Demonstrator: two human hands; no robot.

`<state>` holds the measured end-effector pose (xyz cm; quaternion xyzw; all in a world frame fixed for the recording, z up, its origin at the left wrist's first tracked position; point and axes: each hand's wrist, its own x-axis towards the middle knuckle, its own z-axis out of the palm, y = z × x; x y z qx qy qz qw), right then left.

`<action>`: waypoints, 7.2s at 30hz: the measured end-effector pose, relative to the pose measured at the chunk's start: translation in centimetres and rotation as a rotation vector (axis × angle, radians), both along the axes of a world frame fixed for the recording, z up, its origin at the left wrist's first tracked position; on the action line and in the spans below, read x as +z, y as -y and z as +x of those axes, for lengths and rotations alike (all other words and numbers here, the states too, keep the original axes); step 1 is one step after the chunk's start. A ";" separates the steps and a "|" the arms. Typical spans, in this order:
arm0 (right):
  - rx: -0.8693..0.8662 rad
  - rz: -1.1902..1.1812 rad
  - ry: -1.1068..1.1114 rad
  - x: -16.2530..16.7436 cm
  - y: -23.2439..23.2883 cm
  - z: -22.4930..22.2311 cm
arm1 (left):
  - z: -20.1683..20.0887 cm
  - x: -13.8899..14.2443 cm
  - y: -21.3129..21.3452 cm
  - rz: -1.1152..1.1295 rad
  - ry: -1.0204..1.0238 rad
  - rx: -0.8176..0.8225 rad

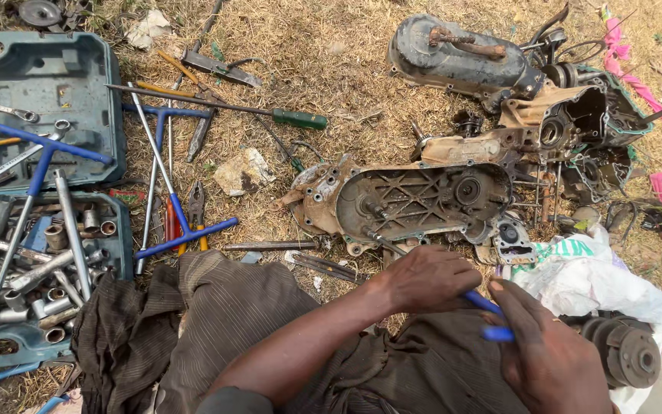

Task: The person sits on the ground with a motorcycle engine crankcase and uses a blue T-handle wrench to loosen bolts on the casing, then uses a hammer to tap and separate components, handling bolts and engine parts one at a time and setting them aside on the ground.

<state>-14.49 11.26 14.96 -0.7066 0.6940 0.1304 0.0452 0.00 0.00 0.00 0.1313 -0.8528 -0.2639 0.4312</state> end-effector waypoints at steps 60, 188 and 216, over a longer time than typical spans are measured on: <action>1.133 -0.602 -0.015 8.0 20.8 8.9 | 13.2 16.7 2.9 -0.376 0.353 0.807; 0.498 -0.412 0.414 7.9 4.8 6.7 | 2.6 4.8 2.9 0.149 -0.219 -0.004; -0.376 -0.342 0.595 5.3 2.0 -1.1 | 3.4 2.8 4.0 0.065 0.004 0.243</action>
